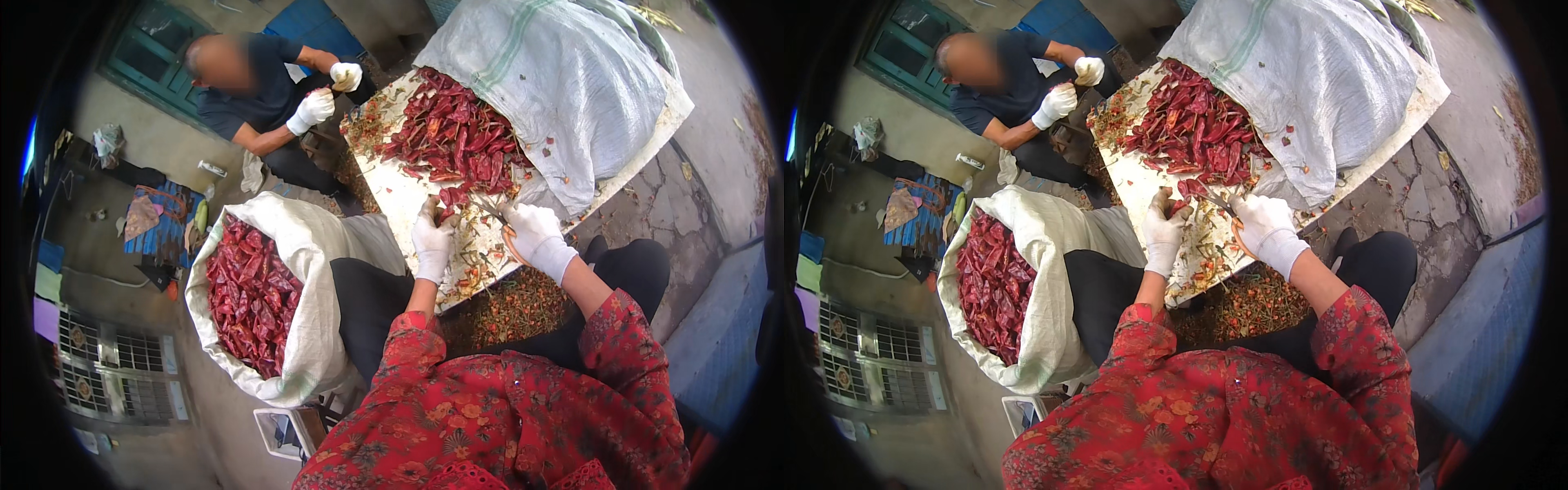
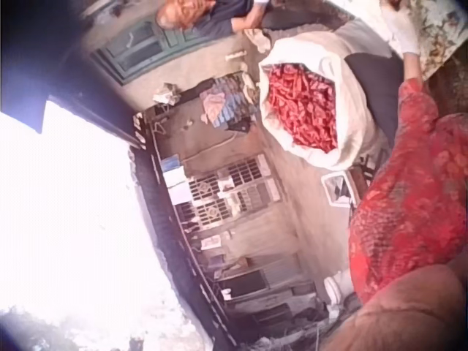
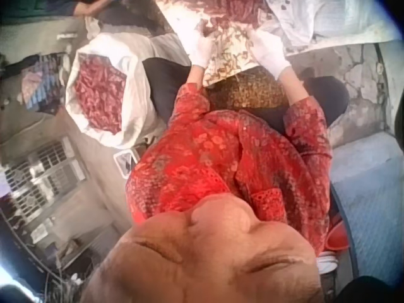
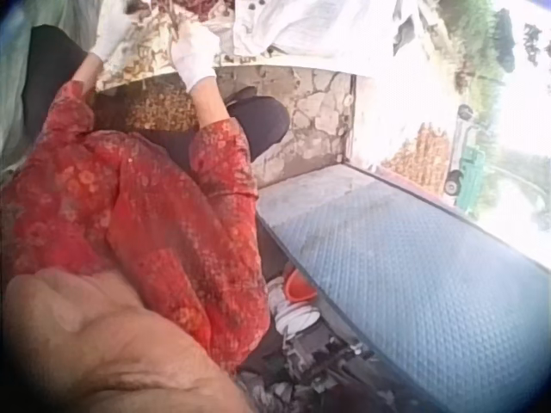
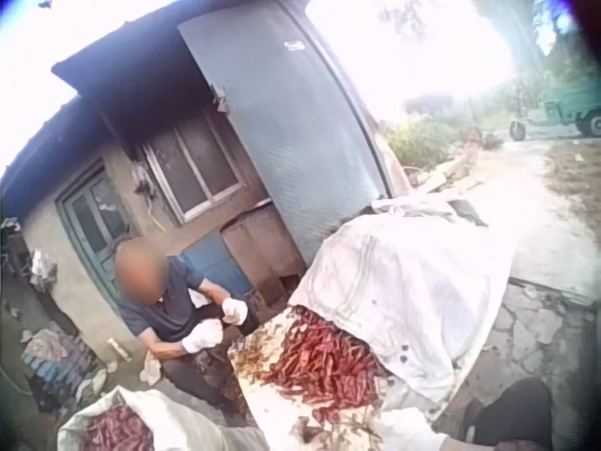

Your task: The person uses shears to cut the stems off dried red peppers and places the trimmed peppers into a large white sack. Another person sits across the table performing the same task.

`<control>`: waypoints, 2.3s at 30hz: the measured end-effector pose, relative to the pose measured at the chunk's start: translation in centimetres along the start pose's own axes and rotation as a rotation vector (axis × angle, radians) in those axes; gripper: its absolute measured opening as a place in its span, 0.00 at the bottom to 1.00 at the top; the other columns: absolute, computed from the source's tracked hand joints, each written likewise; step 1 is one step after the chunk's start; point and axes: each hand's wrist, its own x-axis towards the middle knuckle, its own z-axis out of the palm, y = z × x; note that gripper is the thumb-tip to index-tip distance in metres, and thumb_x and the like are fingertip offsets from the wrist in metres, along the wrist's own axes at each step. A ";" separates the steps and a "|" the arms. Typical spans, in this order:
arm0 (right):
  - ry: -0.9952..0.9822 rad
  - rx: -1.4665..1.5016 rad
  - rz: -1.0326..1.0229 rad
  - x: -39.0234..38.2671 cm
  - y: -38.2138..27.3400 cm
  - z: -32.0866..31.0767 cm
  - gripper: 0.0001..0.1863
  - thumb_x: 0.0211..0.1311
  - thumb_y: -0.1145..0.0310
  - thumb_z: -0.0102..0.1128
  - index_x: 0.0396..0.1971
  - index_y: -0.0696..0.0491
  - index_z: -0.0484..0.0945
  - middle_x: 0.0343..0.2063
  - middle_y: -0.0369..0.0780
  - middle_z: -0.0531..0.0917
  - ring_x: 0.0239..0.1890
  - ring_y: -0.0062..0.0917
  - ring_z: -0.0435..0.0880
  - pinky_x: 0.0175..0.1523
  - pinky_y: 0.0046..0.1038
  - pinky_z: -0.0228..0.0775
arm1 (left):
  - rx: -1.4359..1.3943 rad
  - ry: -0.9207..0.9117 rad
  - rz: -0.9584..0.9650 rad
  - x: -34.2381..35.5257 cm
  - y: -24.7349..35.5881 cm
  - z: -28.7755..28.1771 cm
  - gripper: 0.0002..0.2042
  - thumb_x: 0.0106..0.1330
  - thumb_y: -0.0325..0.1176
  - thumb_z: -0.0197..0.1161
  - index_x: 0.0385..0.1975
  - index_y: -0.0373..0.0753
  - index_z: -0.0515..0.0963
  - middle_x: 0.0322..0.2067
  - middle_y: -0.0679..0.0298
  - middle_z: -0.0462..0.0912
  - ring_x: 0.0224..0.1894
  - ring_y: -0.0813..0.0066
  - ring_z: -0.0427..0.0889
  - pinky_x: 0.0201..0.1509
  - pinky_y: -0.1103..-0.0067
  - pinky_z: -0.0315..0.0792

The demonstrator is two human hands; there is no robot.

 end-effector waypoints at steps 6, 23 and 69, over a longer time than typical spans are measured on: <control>-0.059 -0.016 -0.071 -0.4 -1.5 -0.3 0.19 0.60 0.59 0.60 0.47 0.52 0.83 0.29 0.48 0.85 0.33 0.46 0.87 0.39 0.45 0.78 | -0.055 0.042 0.056 -0.7 4.9 -0.6 0.31 0.54 0.21 0.74 0.61 0.32 0.74 0.36 0.64 0.82 0.37 0.77 0.80 0.45 0.79 0.76; -0.611 1.655 -0.024 -0.9 -1.3 -1.8 0.29 0.70 0.52 0.65 0.53 0.66 0.79 0.18 0.28 0.67 0.19 0.12 0.66 0.24 0.19 0.54 | -0.761 -0.149 -0.066 -1.8 6.1 -1.0 0.23 0.62 0.13 0.66 0.57 0.34 0.74 0.43 0.59 0.86 0.43 0.70 0.88 0.50 0.76 0.84; 0.043 0.045 -0.049 -0.5 -1.3 -0.4 0.14 0.60 0.60 0.60 0.38 0.54 0.81 0.26 0.48 0.85 0.30 0.46 0.87 0.38 0.46 0.77 | -0.347 0.060 0.082 -0.1 7.1 -1.5 0.21 0.54 0.10 0.66 0.48 0.31 0.73 0.41 0.60 0.79 0.42 0.75 0.82 0.49 0.77 0.82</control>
